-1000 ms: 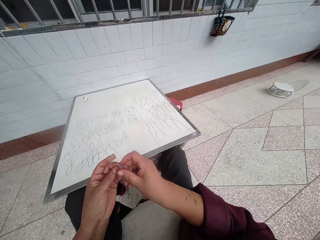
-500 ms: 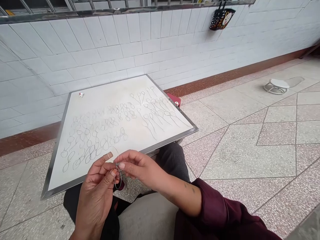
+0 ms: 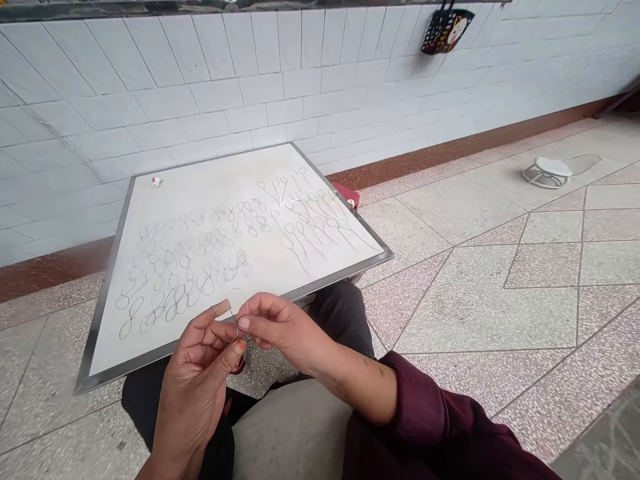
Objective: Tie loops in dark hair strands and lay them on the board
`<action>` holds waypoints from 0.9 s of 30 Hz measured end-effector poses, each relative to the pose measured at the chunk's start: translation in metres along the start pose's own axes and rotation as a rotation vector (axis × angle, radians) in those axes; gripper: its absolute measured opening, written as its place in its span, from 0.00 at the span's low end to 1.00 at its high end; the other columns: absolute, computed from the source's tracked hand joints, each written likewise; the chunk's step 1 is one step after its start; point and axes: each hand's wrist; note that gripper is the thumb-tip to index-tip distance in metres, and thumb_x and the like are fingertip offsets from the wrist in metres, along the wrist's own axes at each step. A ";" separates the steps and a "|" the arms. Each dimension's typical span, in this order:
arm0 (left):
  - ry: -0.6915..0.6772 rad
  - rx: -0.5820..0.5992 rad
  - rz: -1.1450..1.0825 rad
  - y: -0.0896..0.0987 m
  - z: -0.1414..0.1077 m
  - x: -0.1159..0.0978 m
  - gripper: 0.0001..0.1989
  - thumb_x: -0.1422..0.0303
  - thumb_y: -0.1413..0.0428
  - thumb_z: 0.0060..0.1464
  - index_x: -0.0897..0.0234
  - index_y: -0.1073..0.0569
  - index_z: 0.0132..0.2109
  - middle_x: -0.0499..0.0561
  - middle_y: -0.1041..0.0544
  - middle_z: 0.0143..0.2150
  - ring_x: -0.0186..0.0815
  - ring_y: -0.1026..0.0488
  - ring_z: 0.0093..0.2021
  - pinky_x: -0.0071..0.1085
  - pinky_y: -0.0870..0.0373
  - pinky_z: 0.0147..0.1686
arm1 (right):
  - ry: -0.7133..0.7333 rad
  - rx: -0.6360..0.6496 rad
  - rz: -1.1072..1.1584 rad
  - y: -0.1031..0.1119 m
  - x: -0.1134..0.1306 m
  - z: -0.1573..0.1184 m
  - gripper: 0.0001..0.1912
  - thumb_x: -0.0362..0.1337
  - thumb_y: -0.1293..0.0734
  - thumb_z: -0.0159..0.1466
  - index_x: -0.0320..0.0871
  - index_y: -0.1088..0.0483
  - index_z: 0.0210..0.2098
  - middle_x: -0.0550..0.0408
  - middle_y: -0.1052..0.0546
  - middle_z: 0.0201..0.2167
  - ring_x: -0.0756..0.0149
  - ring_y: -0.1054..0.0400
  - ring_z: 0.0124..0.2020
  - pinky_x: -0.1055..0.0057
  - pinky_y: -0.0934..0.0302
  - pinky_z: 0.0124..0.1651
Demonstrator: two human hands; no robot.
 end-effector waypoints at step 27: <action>0.038 0.064 0.039 -0.005 0.001 -0.005 0.18 0.64 0.36 0.55 0.58 0.24 0.53 0.46 0.25 0.31 0.30 0.32 0.28 0.25 0.34 0.27 | 0.054 0.159 -0.028 0.019 -0.009 0.006 0.14 0.44 0.27 0.63 0.40 0.29 0.35 0.62 0.31 0.25 0.76 0.42 0.24 0.77 0.49 0.26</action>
Point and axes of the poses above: each hand's wrist, its own z-axis towards the middle knuckle, its own y-axis out of the back of the hand, x = y × z
